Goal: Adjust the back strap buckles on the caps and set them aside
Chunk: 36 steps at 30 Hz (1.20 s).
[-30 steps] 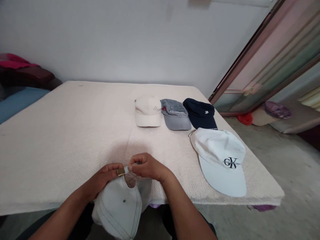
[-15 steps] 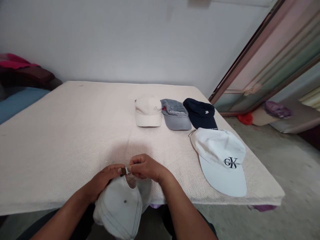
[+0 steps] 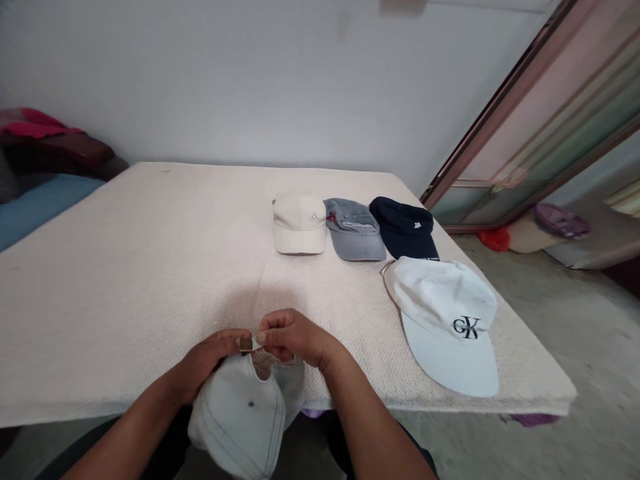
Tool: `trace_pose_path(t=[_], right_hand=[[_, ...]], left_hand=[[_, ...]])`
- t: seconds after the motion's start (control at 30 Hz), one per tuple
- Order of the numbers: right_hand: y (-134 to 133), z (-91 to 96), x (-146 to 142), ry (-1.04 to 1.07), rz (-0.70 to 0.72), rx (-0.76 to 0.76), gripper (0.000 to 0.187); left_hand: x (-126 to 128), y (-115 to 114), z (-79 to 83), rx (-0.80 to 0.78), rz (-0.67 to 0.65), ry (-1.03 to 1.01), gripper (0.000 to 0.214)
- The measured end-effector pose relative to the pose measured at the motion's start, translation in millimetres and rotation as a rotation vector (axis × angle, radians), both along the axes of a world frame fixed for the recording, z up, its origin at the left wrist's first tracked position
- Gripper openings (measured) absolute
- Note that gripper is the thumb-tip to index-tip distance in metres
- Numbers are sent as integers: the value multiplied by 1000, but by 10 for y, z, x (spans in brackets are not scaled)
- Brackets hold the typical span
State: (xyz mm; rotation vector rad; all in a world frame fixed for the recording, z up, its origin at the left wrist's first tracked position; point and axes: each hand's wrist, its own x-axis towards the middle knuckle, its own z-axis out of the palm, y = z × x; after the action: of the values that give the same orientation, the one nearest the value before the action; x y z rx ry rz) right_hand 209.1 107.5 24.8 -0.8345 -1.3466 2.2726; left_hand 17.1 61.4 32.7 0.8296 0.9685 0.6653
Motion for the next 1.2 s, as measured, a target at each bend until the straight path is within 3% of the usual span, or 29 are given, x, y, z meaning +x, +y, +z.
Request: trace_pose_path(t=[0.47, 0.6, 0.8, 1.03, 1.2], right_hand=[[-20, -13, 11, 52, 11, -47, 17], [-35, -36, -5, 62, -52, -48, 19], [-21, -45, 20, 70, 38, -21, 16], [-50, -47, -36, 71, -71, 1, 20], [-40, -33, -13, 51, -54, -11, 15]], left_hand=[[14, -10, -89, -122, 32, -129, 20], [21, -4, -87, -114, 1, -145, 20], [14, 1, -136, -115, 30, -134, 19], [16, -1, -134, -108, 7, -103, 21], [9, 14, -86, -63, 69, -79, 13]])
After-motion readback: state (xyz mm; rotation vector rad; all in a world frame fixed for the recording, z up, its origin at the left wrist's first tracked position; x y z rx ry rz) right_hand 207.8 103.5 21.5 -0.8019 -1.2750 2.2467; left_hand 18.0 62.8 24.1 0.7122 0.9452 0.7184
